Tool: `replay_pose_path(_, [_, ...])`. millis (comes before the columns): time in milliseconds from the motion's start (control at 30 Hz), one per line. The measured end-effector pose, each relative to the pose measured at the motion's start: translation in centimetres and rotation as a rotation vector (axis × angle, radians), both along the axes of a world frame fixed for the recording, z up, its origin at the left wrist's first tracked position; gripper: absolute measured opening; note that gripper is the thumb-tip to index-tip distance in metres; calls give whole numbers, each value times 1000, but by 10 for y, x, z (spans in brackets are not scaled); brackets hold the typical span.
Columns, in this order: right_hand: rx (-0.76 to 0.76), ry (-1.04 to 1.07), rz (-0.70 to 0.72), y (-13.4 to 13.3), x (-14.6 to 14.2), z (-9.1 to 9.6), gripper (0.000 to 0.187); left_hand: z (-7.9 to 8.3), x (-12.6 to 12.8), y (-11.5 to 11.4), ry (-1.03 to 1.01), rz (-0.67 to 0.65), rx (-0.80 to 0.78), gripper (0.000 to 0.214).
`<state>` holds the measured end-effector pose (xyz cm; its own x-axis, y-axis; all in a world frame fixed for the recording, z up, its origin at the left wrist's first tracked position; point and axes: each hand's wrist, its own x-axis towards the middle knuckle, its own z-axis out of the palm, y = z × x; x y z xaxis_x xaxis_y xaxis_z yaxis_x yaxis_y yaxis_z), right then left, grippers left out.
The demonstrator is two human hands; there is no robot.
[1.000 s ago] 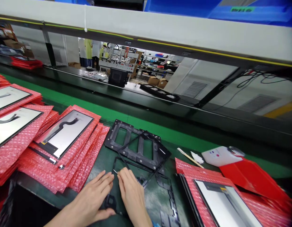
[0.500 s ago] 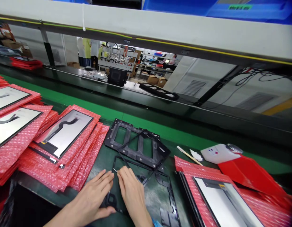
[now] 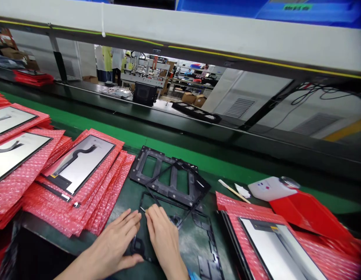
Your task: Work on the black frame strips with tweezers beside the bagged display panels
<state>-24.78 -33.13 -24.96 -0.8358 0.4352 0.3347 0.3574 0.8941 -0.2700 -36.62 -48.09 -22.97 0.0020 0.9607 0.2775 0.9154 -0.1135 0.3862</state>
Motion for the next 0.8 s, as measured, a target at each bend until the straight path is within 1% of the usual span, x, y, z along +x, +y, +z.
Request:
replay_pose_path(167, [28,-39,-36,-1,-5,-1,21,-2,-1,1,27,1,-33,55])
replay_pose_path(333, [-67,19,-52,2,-3,3,19,-5,-2,0,39,-6,-44,55])
replay_pose_path(400, [-82,30,-47,3,-1,6,17,-4,-2,0,29,-4,-36,56])
replay_pose_path(533, [-13,-19,-43,2,1,11,14,-2,-2,1,4,-9,-28,58])
replay_pose_path(700, [42,-54,-86,0,-2,9,15,-1,-3,1,14,2,-70,59])
replay_pose_path(800, [52,-69,-88,1,-4,8,15,1,-3,1,34,5,-97,58])
